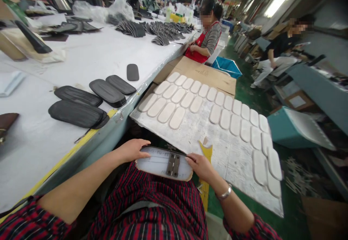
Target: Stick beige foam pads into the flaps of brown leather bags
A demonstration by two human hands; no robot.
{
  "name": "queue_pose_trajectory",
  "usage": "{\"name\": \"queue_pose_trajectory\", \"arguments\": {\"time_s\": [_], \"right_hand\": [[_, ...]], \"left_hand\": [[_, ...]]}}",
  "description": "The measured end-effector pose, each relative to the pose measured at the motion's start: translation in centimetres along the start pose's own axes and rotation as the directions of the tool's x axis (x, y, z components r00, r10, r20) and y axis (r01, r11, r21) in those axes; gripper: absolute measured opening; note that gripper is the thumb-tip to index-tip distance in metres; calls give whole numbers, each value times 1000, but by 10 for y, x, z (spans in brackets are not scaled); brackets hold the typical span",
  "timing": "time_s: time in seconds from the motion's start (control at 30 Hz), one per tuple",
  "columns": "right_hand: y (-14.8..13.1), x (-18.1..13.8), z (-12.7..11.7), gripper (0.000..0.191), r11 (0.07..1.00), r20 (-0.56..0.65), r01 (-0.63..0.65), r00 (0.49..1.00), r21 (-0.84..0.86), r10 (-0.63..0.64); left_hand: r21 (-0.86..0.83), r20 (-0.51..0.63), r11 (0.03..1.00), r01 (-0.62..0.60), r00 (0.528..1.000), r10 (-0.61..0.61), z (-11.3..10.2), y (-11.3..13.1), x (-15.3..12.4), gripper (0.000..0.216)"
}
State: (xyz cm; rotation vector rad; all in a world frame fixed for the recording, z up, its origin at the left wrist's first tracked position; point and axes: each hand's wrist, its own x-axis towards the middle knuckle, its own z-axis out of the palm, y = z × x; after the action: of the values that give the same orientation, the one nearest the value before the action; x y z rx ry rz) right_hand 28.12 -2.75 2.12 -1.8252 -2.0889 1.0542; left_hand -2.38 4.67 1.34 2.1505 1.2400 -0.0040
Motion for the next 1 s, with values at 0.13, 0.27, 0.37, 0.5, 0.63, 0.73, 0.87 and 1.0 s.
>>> {"name": "queue_pose_trajectory", "arguments": {"time_s": [0.13,0.27,0.37,0.5,0.63,0.73,0.87,1.0], "right_hand": [[7,-10,4,32,991,21,-123,992,54,122],[8,-19,16,30,986,14,-162,987,-33,162],[4,-20,21,30,983,-48,-178,983,-53,176],[1,-21,20,31,979,-77,-194,979,-55,189],[5,-28,18,38,968,-23,-239,970,72,241],[10,-36,25,42,924,131,-347,936,159,328],[10,-46,38,37,837,296,-457,879,300,374],[6,-47,42,34,806,296,-477,873,351,388]], "left_hand": [[-85,49,990,112,993,-108,-5,-8,-20,37],[-116,-114,989,91,988,-104,4,0,-29,33],[-86,-187,991,98,976,-113,12,8,-26,34],[-92,-191,992,91,976,-108,13,9,-27,35],[-171,-168,968,183,963,-212,13,4,-40,43],[-237,-49,921,309,943,-328,21,4,-53,46],[-478,180,772,418,908,-380,33,11,-64,49],[-470,102,791,391,915,-391,31,18,-65,44]]}}
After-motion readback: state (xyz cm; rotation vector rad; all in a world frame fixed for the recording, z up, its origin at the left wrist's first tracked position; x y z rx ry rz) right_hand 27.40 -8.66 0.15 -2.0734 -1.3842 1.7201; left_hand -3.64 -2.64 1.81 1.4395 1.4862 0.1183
